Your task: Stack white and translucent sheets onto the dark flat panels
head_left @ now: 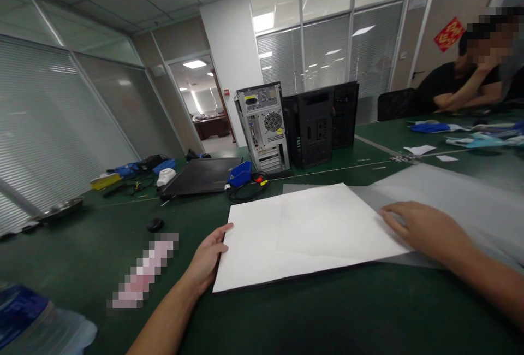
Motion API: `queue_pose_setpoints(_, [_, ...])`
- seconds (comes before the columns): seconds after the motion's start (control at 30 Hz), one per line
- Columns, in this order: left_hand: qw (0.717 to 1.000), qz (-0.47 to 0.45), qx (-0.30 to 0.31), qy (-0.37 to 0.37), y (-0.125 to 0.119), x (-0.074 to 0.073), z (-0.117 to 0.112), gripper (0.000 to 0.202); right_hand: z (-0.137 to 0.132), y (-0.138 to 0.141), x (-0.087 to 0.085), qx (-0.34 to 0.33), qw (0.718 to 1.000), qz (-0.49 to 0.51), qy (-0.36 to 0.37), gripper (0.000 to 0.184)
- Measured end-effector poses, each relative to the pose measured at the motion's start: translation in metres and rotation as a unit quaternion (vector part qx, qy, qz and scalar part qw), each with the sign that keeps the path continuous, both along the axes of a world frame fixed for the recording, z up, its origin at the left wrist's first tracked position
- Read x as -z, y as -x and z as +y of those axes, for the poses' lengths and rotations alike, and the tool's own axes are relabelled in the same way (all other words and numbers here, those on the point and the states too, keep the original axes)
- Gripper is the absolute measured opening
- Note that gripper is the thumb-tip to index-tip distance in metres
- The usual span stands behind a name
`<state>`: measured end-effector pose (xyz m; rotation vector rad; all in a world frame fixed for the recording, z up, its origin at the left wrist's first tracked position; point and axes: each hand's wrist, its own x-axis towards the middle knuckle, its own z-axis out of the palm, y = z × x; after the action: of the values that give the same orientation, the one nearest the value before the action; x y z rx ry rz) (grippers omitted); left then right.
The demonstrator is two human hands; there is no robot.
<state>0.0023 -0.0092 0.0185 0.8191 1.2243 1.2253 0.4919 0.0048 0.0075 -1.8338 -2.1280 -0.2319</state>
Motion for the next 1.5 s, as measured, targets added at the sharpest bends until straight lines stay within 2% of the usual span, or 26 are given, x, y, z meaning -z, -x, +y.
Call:
queue_pose_setpoints(0.07, [1.0, 0.003, 0.003, 0.0, 0.001, 0.001, 0.001, 0.068, 0.003, -0.013, 0.001, 0.022, 1.0, 0.0, 0.011, 0.051])
queue_pose_setpoints(0.17, [1.0, 0.006, 0.009, -0.005, 0.002, 0.003, 0.001, 0.07, 0.004, -0.016, 0.003, 0.017, 1.0, 0.001, 0.021, 0.051])
queue_pose_setpoints(0.4, [1.0, 0.015, 0.003, -0.006, 0.002, 0.002, 0.0, 0.069, 0.001, 0.01, 0.007, -0.12, 0.992, 0.034, 0.025, 0.045])
queue_pose_setpoints(0.6, [1.0, 0.017, -0.007, -0.012, 0.003, 0.003, 0.001, 0.065, 0.001, 0.002, 0.006, -0.021, 0.999, 0.016, 0.018, 0.049])
queue_pose_setpoints(0.67, [1.0, 0.015, -0.009, -0.01, 0.003, 0.003, 0.001, 0.062, 0.001, 0.001, 0.007, -0.04, 0.998, 0.019, 0.037, 0.048])
queue_pose_setpoints(0.77, [1.0, 0.015, -0.014, -0.002, 0.002, 0.0, -0.001, 0.059, 0.0, 0.006, 0.007, -0.124, 0.99, 0.025, 0.058, 0.046])
queue_pose_setpoints(0.87, [1.0, 0.015, -0.012, -0.001, 0.001, -0.001, -0.002, 0.057, -0.001, 0.012, 0.007, -0.175, 0.983, 0.013, 0.047, 0.044])
queue_pose_setpoints(1.03, [1.0, 0.023, -0.002, -0.015, 0.002, 0.003, -0.001, 0.062, 0.003, 0.01, 0.009, -0.126, 0.991, 0.025, 0.027, 0.044])
queue_pose_setpoints(1.23, [0.999, 0.034, -0.034, 0.007, 0.0, 0.002, 0.0, 0.082, -0.003, 0.017, 0.007, -0.168, 0.983, 0.053, 0.058, 0.044])
queue_pose_setpoints(1.5, [0.999, 0.03, -0.024, 0.011, -0.001, 0.002, 0.0, 0.08, -0.009, 0.024, 0.003, -0.206, 0.974, 0.049, 0.086, 0.041])
